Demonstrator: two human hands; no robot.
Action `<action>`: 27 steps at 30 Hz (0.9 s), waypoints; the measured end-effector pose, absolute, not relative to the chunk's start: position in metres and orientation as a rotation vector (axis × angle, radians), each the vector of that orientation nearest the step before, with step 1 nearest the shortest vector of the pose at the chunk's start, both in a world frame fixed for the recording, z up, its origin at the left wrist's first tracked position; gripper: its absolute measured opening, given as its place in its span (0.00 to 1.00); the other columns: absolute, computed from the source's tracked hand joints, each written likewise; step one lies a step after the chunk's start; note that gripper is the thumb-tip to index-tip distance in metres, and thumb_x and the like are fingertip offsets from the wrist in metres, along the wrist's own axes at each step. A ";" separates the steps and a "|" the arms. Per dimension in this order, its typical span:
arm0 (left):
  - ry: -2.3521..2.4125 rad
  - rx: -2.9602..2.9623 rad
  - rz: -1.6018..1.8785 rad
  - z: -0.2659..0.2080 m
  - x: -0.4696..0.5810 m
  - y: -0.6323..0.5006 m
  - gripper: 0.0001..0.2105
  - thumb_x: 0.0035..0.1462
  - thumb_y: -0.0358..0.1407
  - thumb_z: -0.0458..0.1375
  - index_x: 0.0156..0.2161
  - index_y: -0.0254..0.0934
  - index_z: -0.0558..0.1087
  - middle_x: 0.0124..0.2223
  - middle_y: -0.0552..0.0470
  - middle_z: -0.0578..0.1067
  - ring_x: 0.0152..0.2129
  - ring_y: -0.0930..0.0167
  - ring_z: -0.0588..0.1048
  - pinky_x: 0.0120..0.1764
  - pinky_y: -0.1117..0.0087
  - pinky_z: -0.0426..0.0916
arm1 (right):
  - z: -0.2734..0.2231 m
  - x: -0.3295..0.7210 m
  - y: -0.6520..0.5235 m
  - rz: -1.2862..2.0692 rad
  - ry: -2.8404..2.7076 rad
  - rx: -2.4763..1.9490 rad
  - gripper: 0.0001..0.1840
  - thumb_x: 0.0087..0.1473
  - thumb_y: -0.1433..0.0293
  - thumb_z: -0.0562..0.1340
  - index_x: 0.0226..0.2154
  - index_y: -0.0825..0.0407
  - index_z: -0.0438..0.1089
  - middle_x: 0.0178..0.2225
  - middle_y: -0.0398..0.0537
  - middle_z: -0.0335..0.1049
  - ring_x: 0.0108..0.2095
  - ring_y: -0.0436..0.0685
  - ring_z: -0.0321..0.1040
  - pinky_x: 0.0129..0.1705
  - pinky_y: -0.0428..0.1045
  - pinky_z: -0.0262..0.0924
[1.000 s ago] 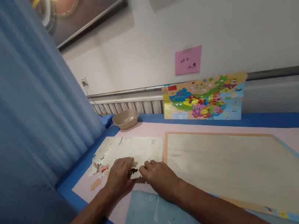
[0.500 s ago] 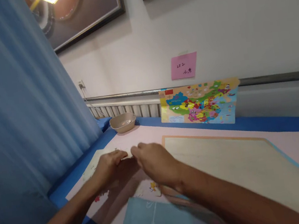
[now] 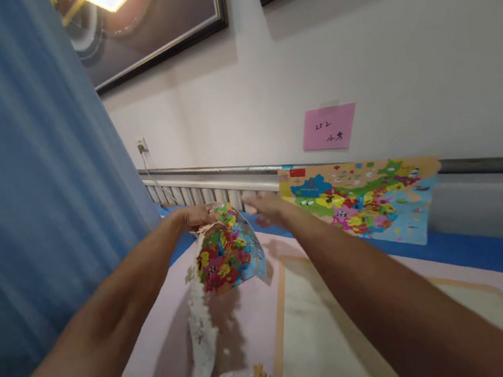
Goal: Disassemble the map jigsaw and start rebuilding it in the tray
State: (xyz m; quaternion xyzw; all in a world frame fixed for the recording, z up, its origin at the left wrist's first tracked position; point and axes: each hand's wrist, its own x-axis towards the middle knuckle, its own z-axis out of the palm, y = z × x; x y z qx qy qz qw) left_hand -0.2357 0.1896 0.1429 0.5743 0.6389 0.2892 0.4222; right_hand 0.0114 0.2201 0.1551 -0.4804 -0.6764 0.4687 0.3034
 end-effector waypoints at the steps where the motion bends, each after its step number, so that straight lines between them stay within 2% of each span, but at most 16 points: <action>1: 1.594 1.387 0.684 0.131 -0.243 0.194 0.12 0.45 0.36 0.74 0.28 0.36 0.75 0.25 0.50 0.78 0.20 0.68 0.76 0.27 0.68 0.72 | 0.129 0.014 0.223 1.293 -1.784 -1.311 0.21 0.67 0.53 0.64 0.44 0.57 0.71 0.36 0.52 0.75 0.26 0.50 0.71 0.35 0.52 0.70; 3: 1.581 1.297 0.628 0.110 -0.259 0.200 0.16 0.47 0.42 0.75 0.29 0.35 0.74 0.24 0.47 0.78 0.19 0.67 0.76 0.26 0.67 0.73 | 0.081 0.014 0.224 1.368 -1.787 -1.318 0.17 0.64 0.57 0.67 0.41 0.56 0.72 0.36 0.55 0.77 0.29 0.54 0.72 0.35 0.53 0.71; 5: 1.562 1.228 0.643 0.093 -0.276 0.202 0.19 0.49 0.47 0.75 0.30 0.35 0.74 0.24 0.48 0.77 0.19 0.68 0.76 0.26 0.68 0.73 | 0.045 0.006 0.219 1.370 -1.782 -1.277 0.15 0.59 0.61 0.68 0.42 0.55 0.71 0.36 0.54 0.77 0.31 0.57 0.72 0.37 0.55 0.71; 7: 1.533 1.173 0.696 0.080 -0.289 0.202 0.21 0.50 0.52 0.73 0.31 0.36 0.73 0.25 0.48 0.77 0.20 0.69 0.76 0.27 0.69 0.73 | 0.022 -0.007 0.209 1.360 -1.831 -1.161 0.12 0.54 0.66 0.69 0.40 0.53 0.72 0.36 0.51 0.77 0.36 0.58 0.72 0.44 0.55 0.70; 8: 1.515 1.150 0.728 0.073 -0.293 0.201 0.22 0.51 0.54 0.72 0.32 0.36 0.73 0.26 0.49 0.78 0.21 0.69 0.76 0.28 0.69 0.73 | 0.015 -0.013 0.201 1.372 -1.865 -1.090 0.08 0.55 0.65 0.66 0.37 0.53 0.72 0.34 0.49 0.77 0.37 0.59 0.72 0.46 0.55 0.70; 10: 1.472 1.116 0.804 0.060 -0.296 0.195 0.25 0.51 0.58 0.70 0.34 0.36 0.74 0.28 0.49 0.79 0.24 0.68 0.78 0.31 0.68 0.75 | 0.007 -0.024 0.185 1.421 -1.923 -0.936 0.11 0.60 0.63 0.59 0.34 0.52 0.72 0.34 0.48 0.77 0.38 0.60 0.73 0.49 0.56 0.69; 13: 1.408 1.093 0.924 0.037 -0.287 0.174 0.29 0.54 0.63 0.65 0.41 0.36 0.76 0.36 0.47 0.82 0.32 0.66 0.80 0.38 0.67 0.76 | 0.002 -0.033 0.160 1.459 -2.002 -0.730 0.13 0.60 0.60 0.60 0.37 0.51 0.74 0.40 0.50 0.81 0.45 0.64 0.75 0.54 0.58 0.67; 15: 1.340 1.078 1.007 0.020 -0.273 0.158 0.31 0.56 0.66 0.60 0.44 0.37 0.76 0.41 0.44 0.83 0.37 0.64 0.82 0.43 0.65 0.77 | -0.002 -0.038 0.143 1.414 -2.040 -0.689 0.14 0.61 0.59 0.62 0.40 0.51 0.73 0.43 0.52 0.81 0.47 0.65 0.75 0.54 0.59 0.66; 18: 1.227 1.017 1.092 -0.002 -0.248 0.140 0.29 0.59 0.64 0.57 0.45 0.38 0.77 0.41 0.43 0.83 0.38 0.61 0.82 0.45 0.62 0.78 | -0.009 -0.052 0.115 1.388 -2.031 -0.814 0.11 0.61 0.62 0.62 0.42 0.51 0.70 0.41 0.52 0.80 0.42 0.63 0.75 0.47 0.57 0.66; 20: 1.267 1.004 1.038 -0.010 -0.234 0.137 0.28 0.59 0.63 0.57 0.41 0.37 0.77 0.34 0.45 0.82 0.31 0.62 0.81 0.38 0.63 0.78 | -0.011 -0.064 0.100 1.400 -1.941 -0.940 0.08 0.59 0.65 0.64 0.40 0.51 0.69 0.39 0.51 0.79 0.41 0.62 0.74 0.43 0.55 0.64; 23: 1.370 1.026 0.954 -0.010 -0.226 0.143 0.24 0.59 0.59 0.61 0.35 0.37 0.76 0.26 0.48 0.78 0.23 0.64 0.77 0.28 0.65 0.74 | -0.006 -0.086 0.092 1.392 -1.804 -1.063 0.09 0.60 0.62 0.64 0.39 0.50 0.69 0.37 0.49 0.77 0.39 0.60 0.73 0.41 0.53 0.63; 27: 1.585 1.077 1.000 0.010 -0.253 0.150 0.17 0.61 0.51 0.64 0.32 0.38 0.74 0.24 0.54 0.75 0.23 0.67 0.75 0.28 0.68 0.71 | 0.000 -0.125 0.108 1.425 -1.795 -1.052 0.11 0.59 0.59 0.63 0.34 0.49 0.69 0.32 0.47 0.74 0.35 0.59 0.71 0.39 0.53 0.62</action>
